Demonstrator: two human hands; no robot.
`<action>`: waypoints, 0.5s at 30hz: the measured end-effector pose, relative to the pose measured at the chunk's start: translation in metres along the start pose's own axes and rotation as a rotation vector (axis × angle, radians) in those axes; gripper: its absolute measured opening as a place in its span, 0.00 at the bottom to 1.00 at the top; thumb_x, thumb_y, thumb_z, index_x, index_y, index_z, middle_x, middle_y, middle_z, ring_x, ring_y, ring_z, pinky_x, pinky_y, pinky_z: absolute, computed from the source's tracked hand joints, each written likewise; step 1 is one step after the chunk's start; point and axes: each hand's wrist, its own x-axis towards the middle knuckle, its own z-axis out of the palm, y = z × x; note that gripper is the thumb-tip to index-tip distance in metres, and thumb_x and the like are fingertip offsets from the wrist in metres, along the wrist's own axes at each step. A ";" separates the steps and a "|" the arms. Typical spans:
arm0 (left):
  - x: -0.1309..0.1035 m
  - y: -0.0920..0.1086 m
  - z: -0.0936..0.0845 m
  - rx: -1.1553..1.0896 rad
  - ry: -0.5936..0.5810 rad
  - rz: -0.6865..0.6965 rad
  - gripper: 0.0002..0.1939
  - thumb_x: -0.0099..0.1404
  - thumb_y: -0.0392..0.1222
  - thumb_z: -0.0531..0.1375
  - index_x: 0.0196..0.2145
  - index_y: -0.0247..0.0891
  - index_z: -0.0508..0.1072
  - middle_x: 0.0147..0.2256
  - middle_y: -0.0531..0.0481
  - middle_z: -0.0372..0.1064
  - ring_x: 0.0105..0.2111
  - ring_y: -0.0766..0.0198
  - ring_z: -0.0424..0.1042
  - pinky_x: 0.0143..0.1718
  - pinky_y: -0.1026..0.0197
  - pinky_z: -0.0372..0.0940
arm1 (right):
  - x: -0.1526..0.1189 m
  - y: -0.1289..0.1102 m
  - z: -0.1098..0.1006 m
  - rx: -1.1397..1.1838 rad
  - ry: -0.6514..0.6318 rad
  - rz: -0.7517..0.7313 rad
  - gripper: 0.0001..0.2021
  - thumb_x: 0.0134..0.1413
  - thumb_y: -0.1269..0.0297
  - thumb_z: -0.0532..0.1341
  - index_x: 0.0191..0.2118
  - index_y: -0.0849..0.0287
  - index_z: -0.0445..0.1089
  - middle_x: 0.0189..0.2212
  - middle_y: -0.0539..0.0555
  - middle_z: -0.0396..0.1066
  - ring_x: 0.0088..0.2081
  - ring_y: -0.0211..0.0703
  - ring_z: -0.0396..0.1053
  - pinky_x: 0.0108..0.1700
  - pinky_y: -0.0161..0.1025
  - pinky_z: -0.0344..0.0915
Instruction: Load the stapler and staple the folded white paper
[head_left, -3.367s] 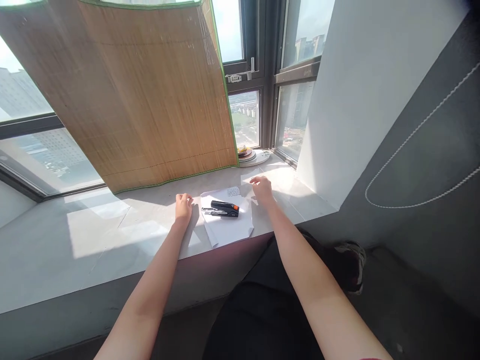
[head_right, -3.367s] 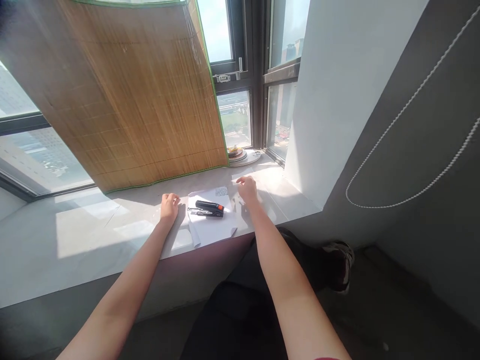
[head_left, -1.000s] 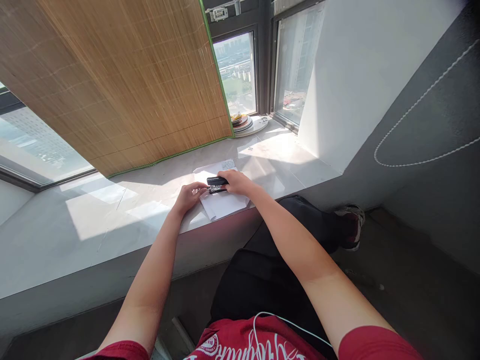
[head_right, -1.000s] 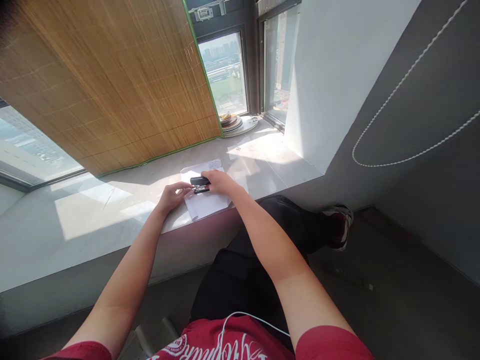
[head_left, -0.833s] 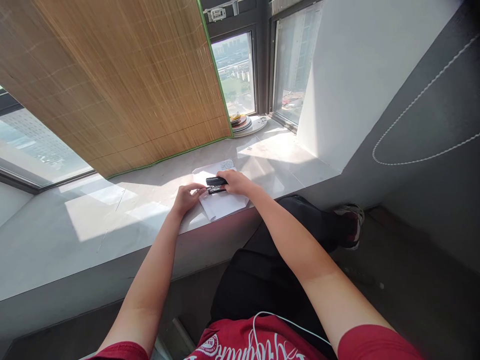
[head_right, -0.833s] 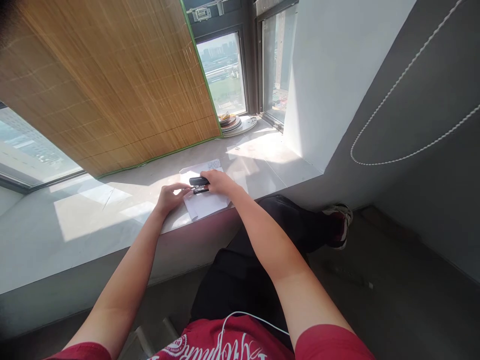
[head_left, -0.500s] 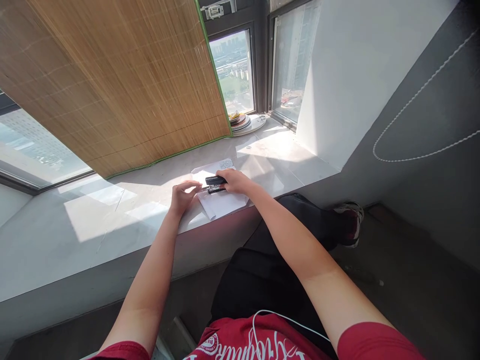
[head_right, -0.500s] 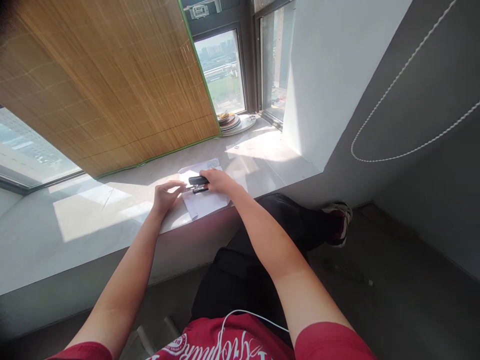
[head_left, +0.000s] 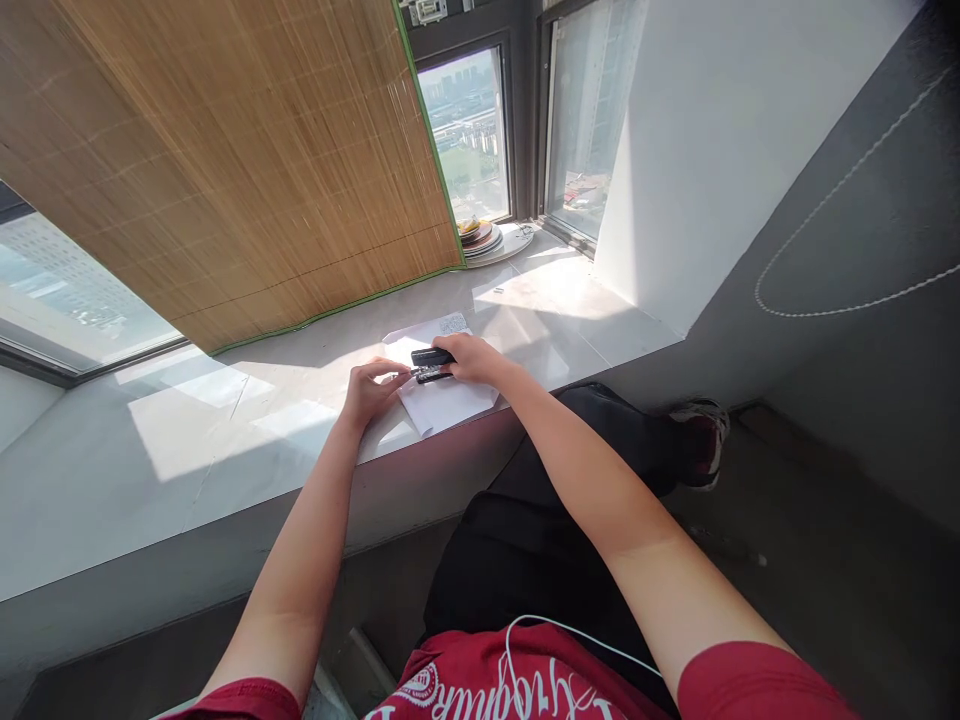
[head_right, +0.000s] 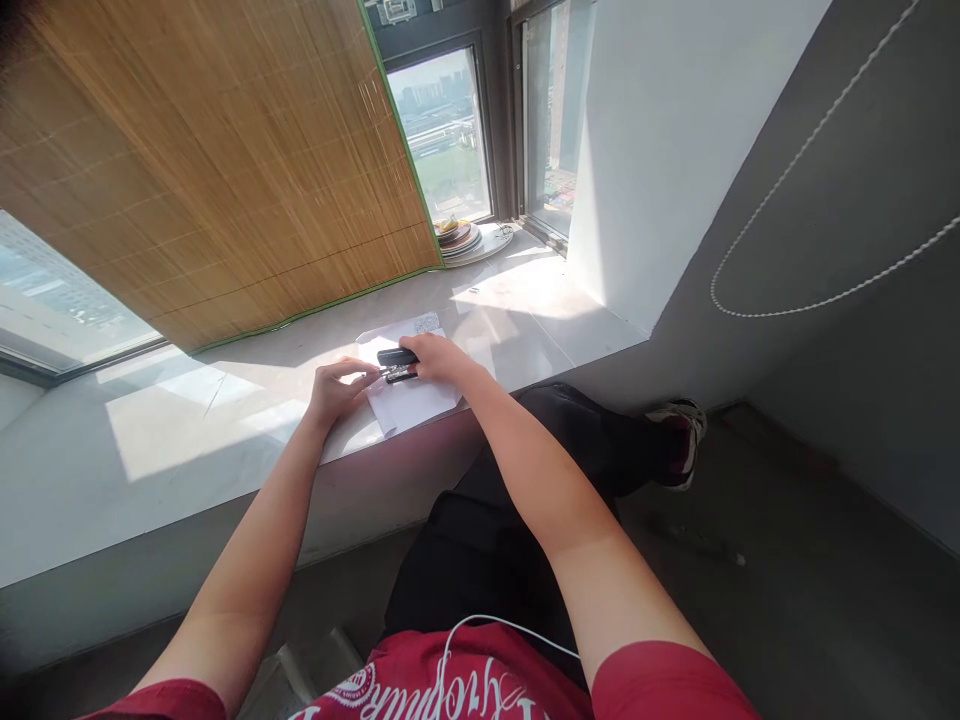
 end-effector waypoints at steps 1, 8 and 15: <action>0.000 0.001 0.000 -0.004 -0.003 -0.014 0.06 0.66 0.47 0.71 0.37 0.44 0.87 0.40 0.46 0.86 0.41 0.53 0.83 0.43 0.51 0.78 | 0.000 0.000 0.000 -0.002 0.000 0.000 0.10 0.66 0.70 0.66 0.51 0.56 0.72 0.48 0.58 0.78 0.49 0.51 0.73 0.41 0.38 0.59; -0.001 0.002 -0.002 -0.024 -0.014 -0.161 0.09 0.62 0.50 0.73 0.35 0.43 0.88 0.39 0.43 0.85 0.41 0.51 0.82 0.36 0.54 0.75 | 0.000 0.000 0.000 -0.006 0.012 -0.008 0.10 0.65 0.70 0.66 0.50 0.56 0.72 0.47 0.57 0.78 0.47 0.50 0.73 0.39 0.38 0.58; -0.002 -0.004 -0.004 0.008 -0.024 -0.161 0.10 0.63 0.52 0.73 0.35 0.44 0.88 0.40 0.43 0.85 0.44 0.48 0.83 0.40 0.50 0.78 | -0.001 -0.002 -0.002 0.023 0.023 0.023 0.11 0.63 0.70 0.67 0.50 0.56 0.75 0.45 0.56 0.80 0.45 0.50 0.74 0.38 0.38 0.57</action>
